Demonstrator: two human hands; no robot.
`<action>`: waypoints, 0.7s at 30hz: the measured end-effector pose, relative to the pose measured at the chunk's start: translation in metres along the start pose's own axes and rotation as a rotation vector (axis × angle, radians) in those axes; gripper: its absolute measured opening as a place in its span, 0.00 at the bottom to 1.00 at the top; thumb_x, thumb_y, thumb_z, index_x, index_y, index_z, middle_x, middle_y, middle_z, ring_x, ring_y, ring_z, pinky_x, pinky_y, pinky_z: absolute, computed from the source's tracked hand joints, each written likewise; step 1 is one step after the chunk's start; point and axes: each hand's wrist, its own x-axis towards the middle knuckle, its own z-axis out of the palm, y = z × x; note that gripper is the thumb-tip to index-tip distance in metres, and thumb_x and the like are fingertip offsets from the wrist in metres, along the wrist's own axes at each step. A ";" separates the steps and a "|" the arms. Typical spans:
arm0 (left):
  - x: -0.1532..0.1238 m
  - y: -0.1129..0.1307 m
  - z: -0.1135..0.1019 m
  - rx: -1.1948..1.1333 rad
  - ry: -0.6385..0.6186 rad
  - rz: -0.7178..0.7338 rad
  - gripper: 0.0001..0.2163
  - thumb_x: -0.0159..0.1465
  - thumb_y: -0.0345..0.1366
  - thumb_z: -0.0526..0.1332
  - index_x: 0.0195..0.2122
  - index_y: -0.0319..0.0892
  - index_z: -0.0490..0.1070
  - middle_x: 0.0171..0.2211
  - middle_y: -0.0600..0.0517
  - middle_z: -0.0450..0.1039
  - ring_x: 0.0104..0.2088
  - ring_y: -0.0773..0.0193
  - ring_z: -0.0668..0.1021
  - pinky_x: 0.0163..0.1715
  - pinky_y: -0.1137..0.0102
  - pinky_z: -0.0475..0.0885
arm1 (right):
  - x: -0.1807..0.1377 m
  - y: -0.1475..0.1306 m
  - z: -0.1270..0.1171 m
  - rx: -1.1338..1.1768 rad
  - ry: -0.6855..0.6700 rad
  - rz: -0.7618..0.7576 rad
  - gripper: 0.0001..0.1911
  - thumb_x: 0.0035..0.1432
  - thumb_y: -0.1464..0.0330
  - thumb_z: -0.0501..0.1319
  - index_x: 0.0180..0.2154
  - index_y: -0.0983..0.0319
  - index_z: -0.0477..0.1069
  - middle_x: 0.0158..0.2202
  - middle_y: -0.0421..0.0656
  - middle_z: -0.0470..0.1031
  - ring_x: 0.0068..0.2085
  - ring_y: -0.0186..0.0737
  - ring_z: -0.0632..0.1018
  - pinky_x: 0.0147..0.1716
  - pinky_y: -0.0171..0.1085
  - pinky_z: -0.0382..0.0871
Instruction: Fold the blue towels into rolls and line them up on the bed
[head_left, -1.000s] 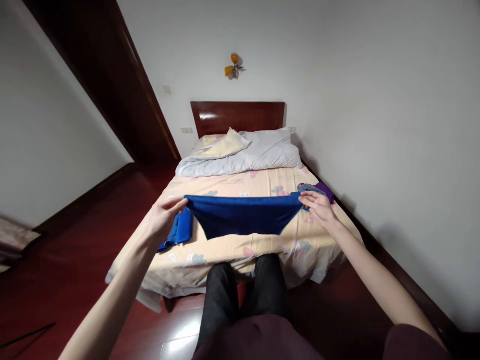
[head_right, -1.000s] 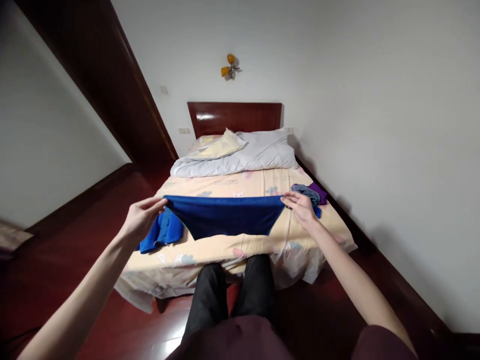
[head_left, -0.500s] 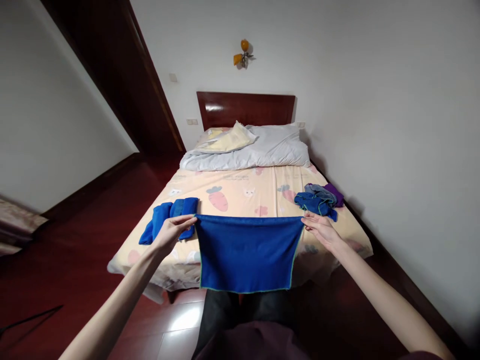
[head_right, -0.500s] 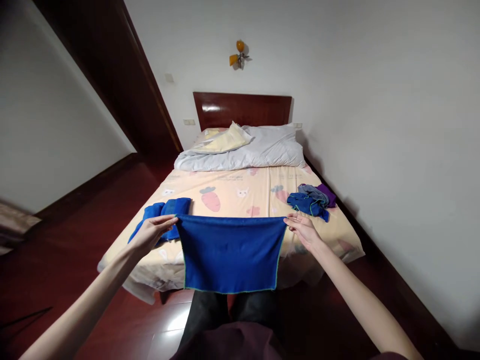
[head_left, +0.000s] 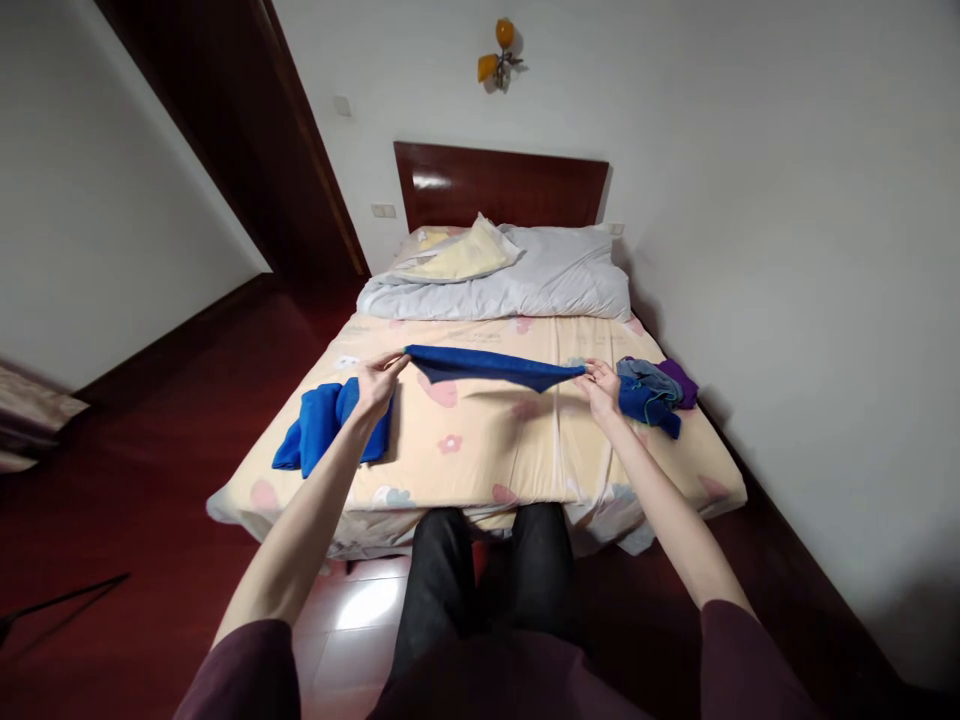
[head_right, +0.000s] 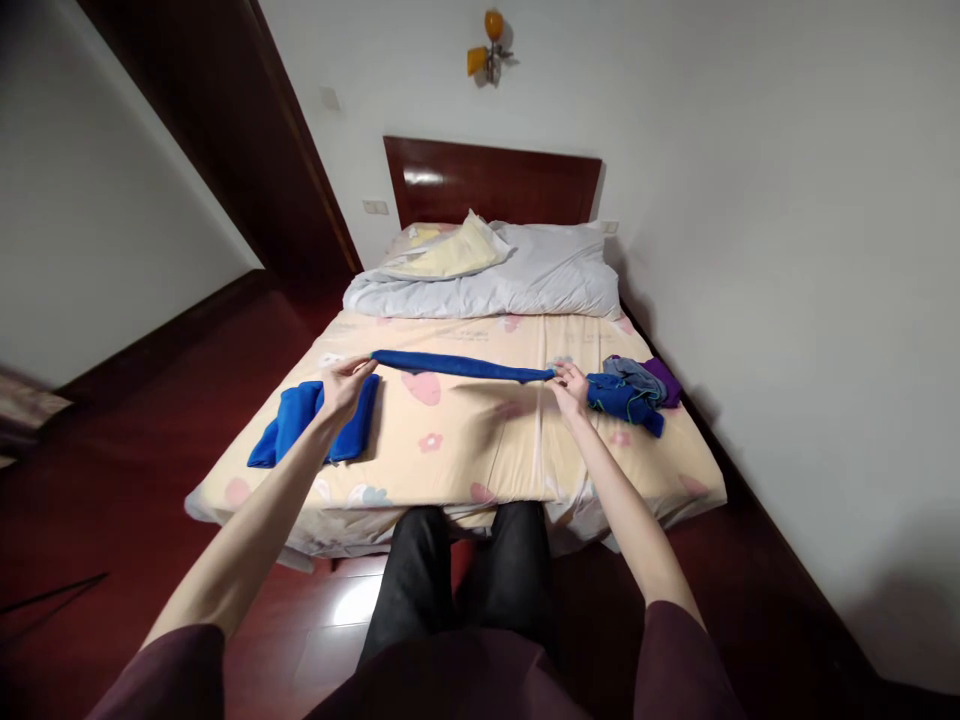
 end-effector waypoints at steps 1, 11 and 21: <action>-0.009 -0.011 -0.004 0.025 0.001 -0.007 0.22 0.52 0.53 0.75 0.39 0.41 0.80 0.45 0.45 0.82 0.51 0.52 0.79 0.55 0.58 0.73 | -0.004 0.012 -0.002 -0.049 0.002 -0.012 0.28 0.35 0.62 0.74 0.41 0.58 0.73 0.37 0.42 0.80 0.37 0.41 0.79 0.36 0.37 0.72; -0.148 -0.157 -0.045 0.578 -0.391 -0.390 0.07 0.48 0.40 0.73 0.26 0.46 0.79 0.35 0.44 0.83 0.48 0.45 0.80 0.51 0.59 0.72 | -0.128 0.161 -0.041 -0.349 -0.175 0.409 0.20 0.32 0.65 0.72 0.32 0.57 0.72 0.23 0.35 0.71 0.26 0.38 0.71 0.29 0.37 0.66; -0.165 -0.210 -0.029 0.606 -0.237 -0.448 0.17 0.56 0.39 0.69 0.45 0.43 0.74 0.41 0.42 0.83 0.43 0.52 0.83 0.49 0.62 0.74 | -0.135 0.202 -0.062 -0.381 -0.066 0.507 0.26 0.35 0.60 0.77 0.38 0.58 0.73 0.31 0.43 0.80 0.31 0.42 0.78 0.24 0.35 0.68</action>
